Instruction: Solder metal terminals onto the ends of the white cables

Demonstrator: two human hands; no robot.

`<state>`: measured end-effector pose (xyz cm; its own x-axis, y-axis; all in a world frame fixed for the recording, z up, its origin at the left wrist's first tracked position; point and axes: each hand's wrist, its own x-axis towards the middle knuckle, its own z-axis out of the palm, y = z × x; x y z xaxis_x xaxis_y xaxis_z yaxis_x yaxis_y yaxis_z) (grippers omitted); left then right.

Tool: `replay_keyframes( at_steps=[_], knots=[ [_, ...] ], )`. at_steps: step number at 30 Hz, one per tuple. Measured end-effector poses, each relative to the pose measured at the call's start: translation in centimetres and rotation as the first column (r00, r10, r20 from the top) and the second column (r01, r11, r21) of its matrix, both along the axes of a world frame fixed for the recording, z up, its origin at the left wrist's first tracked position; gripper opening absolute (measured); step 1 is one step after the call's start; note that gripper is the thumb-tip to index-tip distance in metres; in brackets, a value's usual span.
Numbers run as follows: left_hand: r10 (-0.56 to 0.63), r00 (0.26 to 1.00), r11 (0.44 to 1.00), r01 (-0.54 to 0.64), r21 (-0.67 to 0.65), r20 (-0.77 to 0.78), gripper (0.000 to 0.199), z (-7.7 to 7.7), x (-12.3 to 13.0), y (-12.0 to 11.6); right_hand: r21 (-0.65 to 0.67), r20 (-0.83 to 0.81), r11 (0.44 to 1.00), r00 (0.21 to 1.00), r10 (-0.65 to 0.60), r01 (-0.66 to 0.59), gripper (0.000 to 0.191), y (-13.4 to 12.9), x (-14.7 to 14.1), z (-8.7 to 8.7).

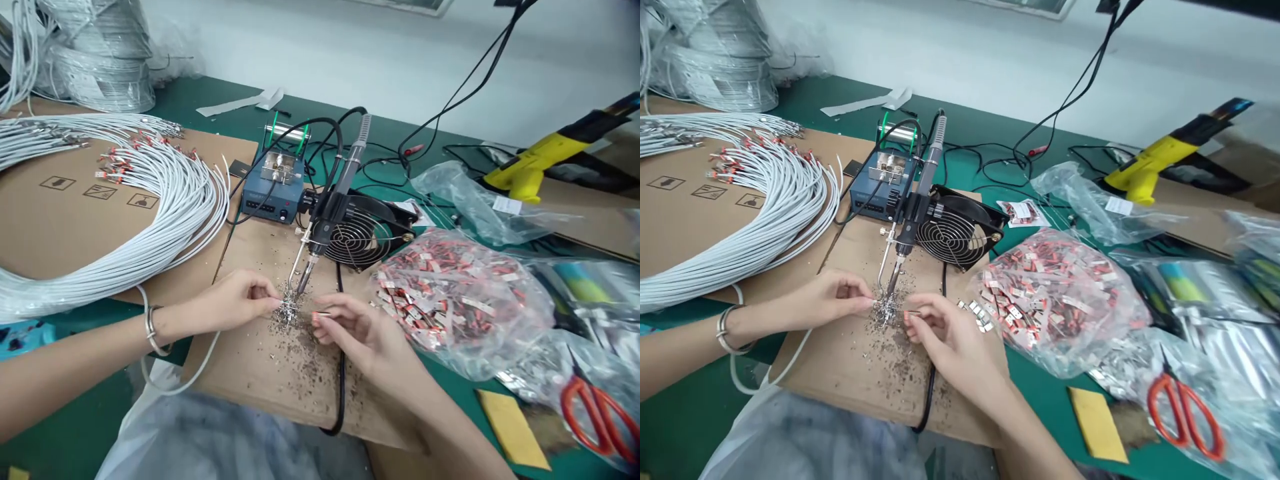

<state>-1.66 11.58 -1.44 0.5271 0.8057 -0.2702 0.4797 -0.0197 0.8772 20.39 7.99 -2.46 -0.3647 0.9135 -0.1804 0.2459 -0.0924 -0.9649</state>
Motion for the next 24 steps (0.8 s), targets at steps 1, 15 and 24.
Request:
replay_keyframes(
  at_steps=[1,15,24],
  knots=[
    [-0.003,0.999,1.000,0.004,-0.017,0.032,0.029,-0.4,0.2,0.3,-0.102,-0.063,0.995,0.998,-0.013,0.006,0.025,0.3,-0.8,-0.2],
    [0.027,0.988,0.982,0.002,-0.188,0.151,0.025,-0.4,0.8,1.0,-0.450,-0.332,0.890,0.914,-0.235,0.065,0.037,1.8,-2.7,-1.3],
    [0.030,0.991,0.984,-0.007,-0.177,0.129,0.022,0.3,0.9,0.8,-0.432,-0.326,0.898,0.913,-0.245,0.087,0.030,1.7,-2.5,-0.9]
  ],
)
